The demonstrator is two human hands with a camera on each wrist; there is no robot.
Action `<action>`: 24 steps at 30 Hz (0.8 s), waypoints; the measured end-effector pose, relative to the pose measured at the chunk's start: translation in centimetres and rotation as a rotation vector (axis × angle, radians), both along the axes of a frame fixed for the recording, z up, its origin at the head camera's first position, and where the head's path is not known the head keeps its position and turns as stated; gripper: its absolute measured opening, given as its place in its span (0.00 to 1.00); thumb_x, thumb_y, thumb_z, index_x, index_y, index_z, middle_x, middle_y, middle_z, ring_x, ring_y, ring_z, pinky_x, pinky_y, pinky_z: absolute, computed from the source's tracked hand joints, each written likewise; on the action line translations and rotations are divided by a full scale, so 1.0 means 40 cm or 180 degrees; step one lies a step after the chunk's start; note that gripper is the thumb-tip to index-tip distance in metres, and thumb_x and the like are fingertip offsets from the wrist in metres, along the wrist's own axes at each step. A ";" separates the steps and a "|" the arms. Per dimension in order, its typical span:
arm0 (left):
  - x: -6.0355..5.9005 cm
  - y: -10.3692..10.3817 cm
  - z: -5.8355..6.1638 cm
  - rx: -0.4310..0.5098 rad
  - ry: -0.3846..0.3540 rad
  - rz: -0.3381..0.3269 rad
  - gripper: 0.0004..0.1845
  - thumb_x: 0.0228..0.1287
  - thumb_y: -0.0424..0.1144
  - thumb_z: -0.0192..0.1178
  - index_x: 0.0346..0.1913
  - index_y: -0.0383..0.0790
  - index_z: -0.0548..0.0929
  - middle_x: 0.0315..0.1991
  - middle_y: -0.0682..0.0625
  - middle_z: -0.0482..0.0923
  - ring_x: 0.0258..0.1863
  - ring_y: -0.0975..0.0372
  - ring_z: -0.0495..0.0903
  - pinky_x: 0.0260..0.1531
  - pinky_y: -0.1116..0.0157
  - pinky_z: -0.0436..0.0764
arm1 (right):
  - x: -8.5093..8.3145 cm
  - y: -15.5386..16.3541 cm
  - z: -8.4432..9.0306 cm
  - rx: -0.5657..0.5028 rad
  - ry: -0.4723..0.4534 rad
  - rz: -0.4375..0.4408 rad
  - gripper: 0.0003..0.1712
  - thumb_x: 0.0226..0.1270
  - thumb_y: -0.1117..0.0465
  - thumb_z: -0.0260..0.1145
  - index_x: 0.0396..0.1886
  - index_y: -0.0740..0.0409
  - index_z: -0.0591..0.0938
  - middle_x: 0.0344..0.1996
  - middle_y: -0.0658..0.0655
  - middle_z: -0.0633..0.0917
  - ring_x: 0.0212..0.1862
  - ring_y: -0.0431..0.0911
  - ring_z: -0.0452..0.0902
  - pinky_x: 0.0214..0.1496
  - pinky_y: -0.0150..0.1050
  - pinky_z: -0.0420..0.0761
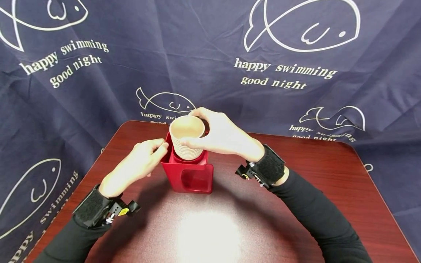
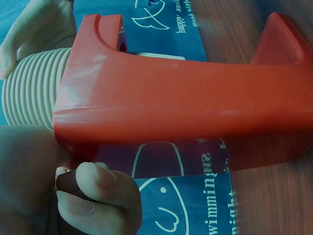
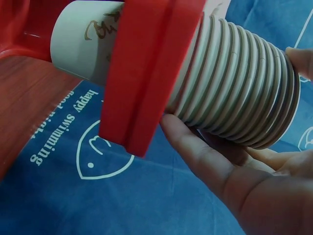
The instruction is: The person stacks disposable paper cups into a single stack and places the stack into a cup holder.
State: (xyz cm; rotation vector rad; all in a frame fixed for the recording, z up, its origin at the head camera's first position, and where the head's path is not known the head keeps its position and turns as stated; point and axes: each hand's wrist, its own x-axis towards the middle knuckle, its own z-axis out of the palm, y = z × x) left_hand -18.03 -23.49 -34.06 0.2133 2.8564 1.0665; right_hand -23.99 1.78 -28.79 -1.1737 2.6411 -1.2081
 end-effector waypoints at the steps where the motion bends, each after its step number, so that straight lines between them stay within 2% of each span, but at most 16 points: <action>1: 0.000 0.000 0.001 -0.0007 0.0008 -0.0010 0.15 0.79 0.45 0.49 0.31 0.44 0.76 0.19 0.48 0.73 0.11 0.55 0.75 0.16 0.59 0.80 | 0.000 0.000 -0.002 0.0002 -0.0009 0.0019 0.34 0.56 0.45 0.80 0.60 0.48 0.78 0.46 0.43 0.85 0.45 0.38 0.80 0.53 0.39 0.83; 5: -0.001 0.001 0.002 -0.0011 0.0032 -0.0033 0.15 0.79 0.44 0.49 0.31 0.44 0.76 0.19 0.48 0.73 0.11 0.55 0.75 0.16 0.59 0.80 | -0.001 0.000 -0.009 -0.0027 -0.0028 0.0109 0.32 0.56 0.46 0.80 0.58 0.48 0.79 0.43 0.42 0.85 0.44 0.39 0.80 0.51 0.42 0.84; 11: 0.000 0.002 0.002 -0.0024 0.0044 -0.0027 0.15 0.78 0.44 0.49 0.30 0.44 0.75 0.17 0.49 0.72 0.10 0.55 0.75 0.16 0.59 0.80 | -0.002 -0.004 -0.016 -0.0029 -0.0047 0.0148 0.32 0.55 0.47 0.81 0.57 0.48 0.79 0.42 0.41 0.85 0.42 0.37 0.80 0.48 0.35 0.83; 18: 0.002 0.004 0.004 -0.0031 0.0058 -0.0044 0.15 0.78 0.44 0.49 0.30 0.45 0.75 0.18 0.49 0.72 0.10 0.55 0.75 0.15 0.59 0.80 | -0.001 -0.008 -0.020 -0.0013 -0.0078 0.0138 0.31 0.55 0.46 0.81 0.56 0.48 0.80 0.42 0.42 0.86 0.43 0.39 0.81 0.49 0.36 0.83; 24: 0.004 0.004 0.004 -0.0031 0.0067 -0.0061 0.15 0.78 0.43 0.49 0.30 0.44 0.75 0.18 0.48 0.73 0.09 0.56 0.75 0.16 0.60 0.80 | -0.003 -0.005 -0.023 -0.0026 -0.0057 0.0160 0.31 0.56 0.50 0.80 0.58 0.50 0.80 0.44 0.43 0.86 0.43 0.38 0.81 0.50 0.35 0.83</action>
